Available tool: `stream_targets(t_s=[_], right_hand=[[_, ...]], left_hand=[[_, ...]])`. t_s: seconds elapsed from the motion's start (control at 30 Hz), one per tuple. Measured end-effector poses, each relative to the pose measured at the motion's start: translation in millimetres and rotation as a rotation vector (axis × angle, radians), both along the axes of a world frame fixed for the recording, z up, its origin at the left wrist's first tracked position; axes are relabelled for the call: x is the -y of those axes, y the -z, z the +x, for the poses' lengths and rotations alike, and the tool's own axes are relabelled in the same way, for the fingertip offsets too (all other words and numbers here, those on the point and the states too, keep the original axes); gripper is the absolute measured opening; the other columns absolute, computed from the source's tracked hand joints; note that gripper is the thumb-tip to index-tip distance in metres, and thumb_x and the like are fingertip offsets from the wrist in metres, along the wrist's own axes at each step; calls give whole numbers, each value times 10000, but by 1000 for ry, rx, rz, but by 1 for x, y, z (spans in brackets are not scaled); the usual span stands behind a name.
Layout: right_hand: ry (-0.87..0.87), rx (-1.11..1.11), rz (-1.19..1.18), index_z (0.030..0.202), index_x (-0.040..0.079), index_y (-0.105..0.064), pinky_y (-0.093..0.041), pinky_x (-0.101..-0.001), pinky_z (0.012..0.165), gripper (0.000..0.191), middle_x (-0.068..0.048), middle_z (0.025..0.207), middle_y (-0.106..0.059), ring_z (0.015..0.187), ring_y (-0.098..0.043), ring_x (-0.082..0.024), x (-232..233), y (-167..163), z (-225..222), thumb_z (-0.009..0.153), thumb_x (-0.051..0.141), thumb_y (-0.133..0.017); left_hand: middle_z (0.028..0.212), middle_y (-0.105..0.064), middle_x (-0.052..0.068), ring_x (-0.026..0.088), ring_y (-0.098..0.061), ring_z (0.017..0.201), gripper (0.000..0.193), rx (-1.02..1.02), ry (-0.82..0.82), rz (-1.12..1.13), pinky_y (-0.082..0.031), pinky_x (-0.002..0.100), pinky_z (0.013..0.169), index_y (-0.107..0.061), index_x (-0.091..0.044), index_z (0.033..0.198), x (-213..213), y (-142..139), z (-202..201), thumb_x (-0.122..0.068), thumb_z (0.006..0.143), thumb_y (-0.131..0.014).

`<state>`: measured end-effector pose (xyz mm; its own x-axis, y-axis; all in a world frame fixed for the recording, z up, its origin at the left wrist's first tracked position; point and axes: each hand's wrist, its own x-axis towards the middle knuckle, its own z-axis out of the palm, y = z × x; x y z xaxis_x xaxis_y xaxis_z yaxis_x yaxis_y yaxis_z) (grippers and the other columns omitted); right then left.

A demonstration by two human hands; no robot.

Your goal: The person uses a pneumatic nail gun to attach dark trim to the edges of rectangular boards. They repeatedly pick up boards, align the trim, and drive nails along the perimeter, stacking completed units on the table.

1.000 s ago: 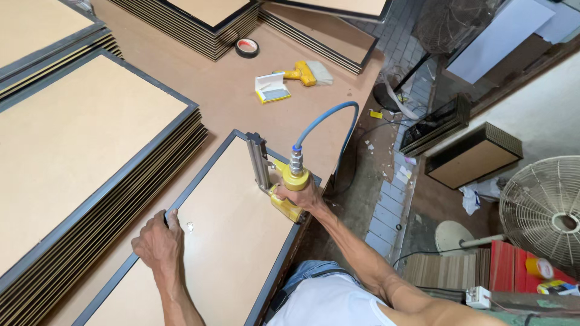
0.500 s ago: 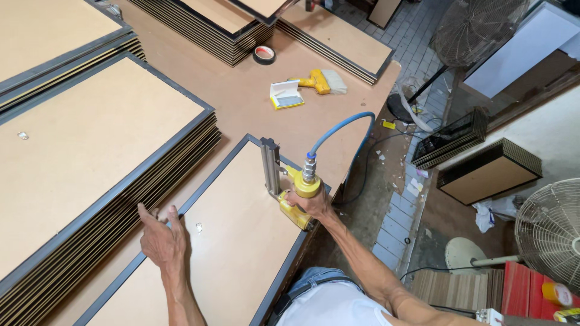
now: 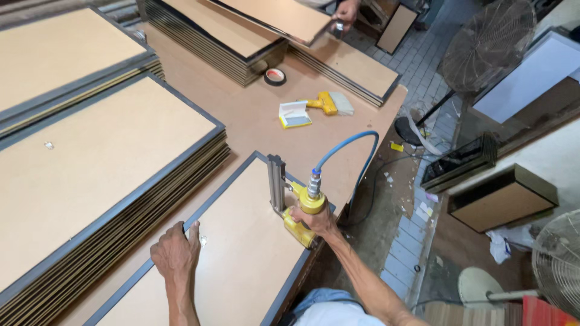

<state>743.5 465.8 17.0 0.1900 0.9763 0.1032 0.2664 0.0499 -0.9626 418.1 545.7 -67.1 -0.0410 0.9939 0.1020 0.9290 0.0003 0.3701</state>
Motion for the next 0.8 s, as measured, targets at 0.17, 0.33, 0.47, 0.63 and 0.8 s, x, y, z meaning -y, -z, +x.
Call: stream_targets(t_s=[0.17, 0.33, 0.47, 0.63, 0.8], right_hand=[[-21, -142, -2, 684, 31, -624, -560, -299, 582, 149, -55, 611, -652, 572, -650, -145, -7, 0, 3, 765, 53, -748], [-1, -90, -13, 670, 19, -643, -567, -302, 598, 148, -57, 608, -665, 584, -663, -144, -1, -1, 4, 780, 58, -734], [-10, 16, 16, 655, 19, -653, -568, -296, 617, 153, -46, 596, -676, 577, -667, -138, -2, 1, 5, 783, 76, -715], [-26, -33, 31, 683, 30, -652, -606, -301, 703, 115, -44, 603, -677, 605, -685, -132, -6, 5, 9, 773, 80, -705], [-32, -48, 30, 691, 26, -643, -607, -320, 712, 128, -49, 605, -661, 594, -662, -136, -6, 9, 11, 760, 73, -741]], left_hand=[[991, -777, 111, 272, -731, 835, 531, -17, -16, -68, -519, 448, 802, -739, -90, 1198, -6, -2, 2, -541, 988, -554], [998, -778, 118, 270, -730, 873, 533, -17, -24, -107, -510, 460, 851, -739, -102, 1202, -5, -1, 2, -550, 986, -550], [1021, -776, 123, 282, -728, 880, 550, -15, -23, -83, -506, 475, 863, -734, -99, 1218, -6, 4, 4, -560, 990, -538], [1016, -779, 120, 273, -731, 894, 550, -28, -22, -69, -514, 468, 875, -737, -106, 1221, -7, 8, 5, -564, 989, -539], [1009, -780, 111, 271, -731, 860, 550, -26, -22, -61, -515, 474, 854, -736, -96, 1217, -8, 6, 5, -557, 994, -537]])
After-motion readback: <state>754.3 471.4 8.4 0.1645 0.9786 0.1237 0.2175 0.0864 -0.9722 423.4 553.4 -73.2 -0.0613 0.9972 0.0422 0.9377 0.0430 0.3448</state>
